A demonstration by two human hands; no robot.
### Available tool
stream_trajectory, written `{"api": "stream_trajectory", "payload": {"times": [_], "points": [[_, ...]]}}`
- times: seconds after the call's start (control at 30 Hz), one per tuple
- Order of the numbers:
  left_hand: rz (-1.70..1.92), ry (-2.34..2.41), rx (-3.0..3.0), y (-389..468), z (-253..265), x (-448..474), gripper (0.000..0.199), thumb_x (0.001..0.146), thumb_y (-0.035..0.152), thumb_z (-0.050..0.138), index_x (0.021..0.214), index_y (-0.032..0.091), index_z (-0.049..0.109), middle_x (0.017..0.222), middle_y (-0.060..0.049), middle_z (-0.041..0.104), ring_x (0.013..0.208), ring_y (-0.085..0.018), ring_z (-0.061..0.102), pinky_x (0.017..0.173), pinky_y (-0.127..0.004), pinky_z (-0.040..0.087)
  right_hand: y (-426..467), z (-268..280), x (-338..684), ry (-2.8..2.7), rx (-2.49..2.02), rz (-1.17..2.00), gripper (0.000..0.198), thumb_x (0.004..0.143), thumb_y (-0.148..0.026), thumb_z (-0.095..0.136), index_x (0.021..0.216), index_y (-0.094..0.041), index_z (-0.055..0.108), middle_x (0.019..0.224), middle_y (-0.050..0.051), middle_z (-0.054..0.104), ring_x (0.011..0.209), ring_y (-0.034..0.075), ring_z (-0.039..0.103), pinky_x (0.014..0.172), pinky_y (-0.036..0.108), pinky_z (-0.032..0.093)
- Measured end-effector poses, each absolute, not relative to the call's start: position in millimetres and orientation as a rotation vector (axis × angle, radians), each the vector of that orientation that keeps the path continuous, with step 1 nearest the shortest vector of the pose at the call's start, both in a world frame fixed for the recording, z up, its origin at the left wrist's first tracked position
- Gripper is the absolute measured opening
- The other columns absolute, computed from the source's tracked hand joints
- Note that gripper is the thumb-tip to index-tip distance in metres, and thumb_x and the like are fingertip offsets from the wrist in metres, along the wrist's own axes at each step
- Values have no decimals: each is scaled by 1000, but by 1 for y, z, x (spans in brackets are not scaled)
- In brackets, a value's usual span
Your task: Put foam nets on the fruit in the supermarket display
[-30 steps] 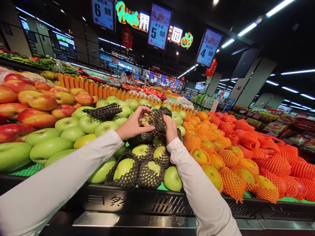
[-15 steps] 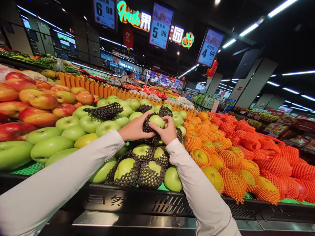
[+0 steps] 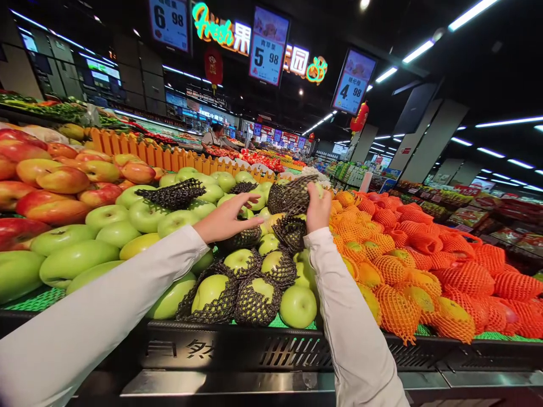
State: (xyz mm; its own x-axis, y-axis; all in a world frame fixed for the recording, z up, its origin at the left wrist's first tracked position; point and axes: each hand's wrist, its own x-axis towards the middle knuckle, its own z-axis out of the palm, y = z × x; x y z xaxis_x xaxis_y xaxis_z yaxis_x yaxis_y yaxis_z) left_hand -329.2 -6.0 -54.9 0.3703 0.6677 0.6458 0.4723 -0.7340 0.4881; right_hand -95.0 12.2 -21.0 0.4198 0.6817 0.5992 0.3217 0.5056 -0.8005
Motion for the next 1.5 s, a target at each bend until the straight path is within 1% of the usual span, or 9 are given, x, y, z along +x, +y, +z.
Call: {"api": "stream_trajectory", "payload": {"times": [0.2,0.47,0.67,0.87,0.97,1.07,1.23,1.37,1.5], "points": [[1276,1090,2444,-2,-57,-330,54,86,49,62,127,14,58,130,-17,62,126,-32,57,109,-47,42,37,-16,-30,-832,-1736,-210,52,93,-41,48,135,-12,41,131,25,53,118,34,57,97,46,46],[1305,1158,2414,1,-57,-334,51,85,49,61,126,17,58,128,-14,60,123,-32,57,106,-48,44,60,-60,-42,-1401,-1645,-456,62,85,-28,57,142,-12,38,151,24,38,139,34,37,115,49,30],[1296,1156,2437,2,-58,-333,47,86,47,61,123,18,59,122,-12,62,122,-32,57,105,-47,44,83,-72,-22,-1569,-1780,-14,64,92,-47,44,148,-15,42,155,23,39,139,36,43,112,51,38],[1286,1230,2476,6,-58,-336,40,88,44,59,118,18,62,122,-12,61,121,-33,57,108,-49,41,73,-57,-38,-1431,-1839,-46,73,96,-56,35,157,-15,33,166,19,24,152,41,23,119,60,22],[1338,1325,2445,7,-56,-339,34,88,40,59,114,18,64,122,-13,61,120,-33,56,108,-50,41,45,-37,-54,-1518,-1696,-242,58,93,-40,45,142,-9,54,150,21,51,140,37,44,116,54,33],[1361,1353,2425,7,-55,-339,33,88,38,58,113,16,64,121,-15,62,119,-33,57,108,-49,41,12,-23,-72,-1770,-1518,-264,47,91,-50,52,117,-15,70,123,18,70,114,36,63,103,52,46],[1260,1321,2469,7,-58,-336,31,87,40,60,106,17,67,113,-13,66,115,-34,60,105,-50,43,-14,-28,-94,-1988,-1711,-308,76,69,-69,75,123,-16,66,120,21,68,110,40,65,96,52,50],[1163,1366,2515,7,-58,-336,34,88,44,56,106,18,67,115,-12,68,116,-32,60,106,-48,44,-4,-35,-94,-2141,-1998,-12,90,65,-65,81,134,-11,59,130,22,65,118,39,64,99,45,51],[1114,1406,2535,6,-56,-337,40,87,46,54,108,16,68,113,-13,68,113,-30,61,104,-45,45,2,-33,-89,-2221,-1975,143,87,57,-52,89,130,-15,61,129,13,69,120,32,65,103,37,50]]}}
